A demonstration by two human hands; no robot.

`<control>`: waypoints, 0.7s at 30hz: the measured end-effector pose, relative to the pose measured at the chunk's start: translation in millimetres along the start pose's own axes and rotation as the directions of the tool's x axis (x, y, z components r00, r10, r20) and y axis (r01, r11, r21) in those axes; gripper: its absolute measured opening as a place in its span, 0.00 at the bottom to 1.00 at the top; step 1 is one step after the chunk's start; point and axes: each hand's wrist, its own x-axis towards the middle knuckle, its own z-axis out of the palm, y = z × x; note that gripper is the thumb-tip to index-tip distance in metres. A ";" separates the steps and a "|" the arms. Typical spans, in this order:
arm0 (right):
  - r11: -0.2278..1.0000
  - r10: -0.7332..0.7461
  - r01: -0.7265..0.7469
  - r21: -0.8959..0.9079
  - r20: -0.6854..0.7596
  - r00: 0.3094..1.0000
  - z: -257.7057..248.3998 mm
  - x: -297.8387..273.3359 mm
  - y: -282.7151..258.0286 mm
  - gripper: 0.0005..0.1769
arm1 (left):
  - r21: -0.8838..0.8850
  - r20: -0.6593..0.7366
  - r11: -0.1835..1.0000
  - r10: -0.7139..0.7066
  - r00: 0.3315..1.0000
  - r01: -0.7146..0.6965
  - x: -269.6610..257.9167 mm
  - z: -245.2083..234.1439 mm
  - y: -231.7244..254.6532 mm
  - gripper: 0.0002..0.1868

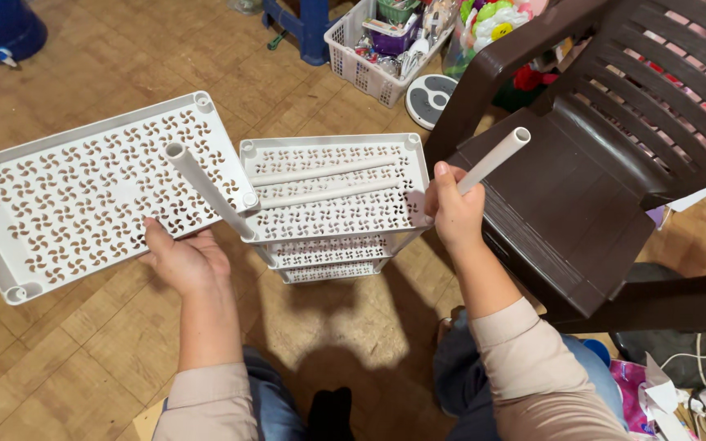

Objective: The person assembles a white plastic shelving unit by stacking trays and inserting vertical support poles. After assembly, the person wipes small colorful boxes with a tissue and places them on the shelves.

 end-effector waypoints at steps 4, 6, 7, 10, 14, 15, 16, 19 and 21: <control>0.997 0.064 -0.065 0.045 0.024 0.998 1.0 1.1 6.2 0.19 | 0.020 -0.003 1.000 0.024 1.000 -0.024 2.4 1.4 5.6 0.26; 0.993 0.071 -0.075 0.087 0.050 0.996 1.9 -4.5 5.6 0.15 | 0.028 -0.006 0.998 0.053 0.999 -0.053 7.0 1.9 10.8 0.26; 0.993 -0.100 0.101 0.056 -0.011 0.995 3.6 -10.6 4.4 0.11 | 0.029 -0.021 0.998 0.065 0.998 -0.064 8.1 1.9 12.8 0.26; 0.793 -0.609 0.589 -0.159 -0.161 0.776 15.5 -33.3 -2.8 0.18 | 0.022 -0.054 0.996 0.093 0.994 -0.092 11.2 3.4 20.7 0.27; 0.468 -0.870 0.827 -0.311 0.002 0.493 58.9 -53.2 -8.3 0.17 | 0.024 -0.071 0.995 0.098 0.993 -0.097 10.8 4.3 31.0 0.27; 0.517 -0.766 0.750 -0.412 0.166 0.620 70.0 -51.6 -9.5 0.17 | 0.037 -0.077 0.995 0.097 0.992 -0.095 10.2 4.9 33.3 0.28; 0.531 -0.615 0.670 -0.519 0.309 0.726 80.0 -45.9 -10.7 0.19 | 0.025 -0.087 0.996 0.091 0.992 -0.089 9.5 5.9 34.8 0.28; 0.537 -0.353 0.614 -0.579 0.507 0.787 107.6 -21.6 -14.7 0.17 | 0.008 -0.108 0.996 0.092 0.990 -0.092 10.9 9.0 40.0 0.29; 0.417 -0.121 0.634 -0.652 0.651 0.749 116.6 -14.0 -16.7 0.19 | 0.028 -0.116 0.994 0.109 0.987 -0.107 12.3 6.9 44.4 0.29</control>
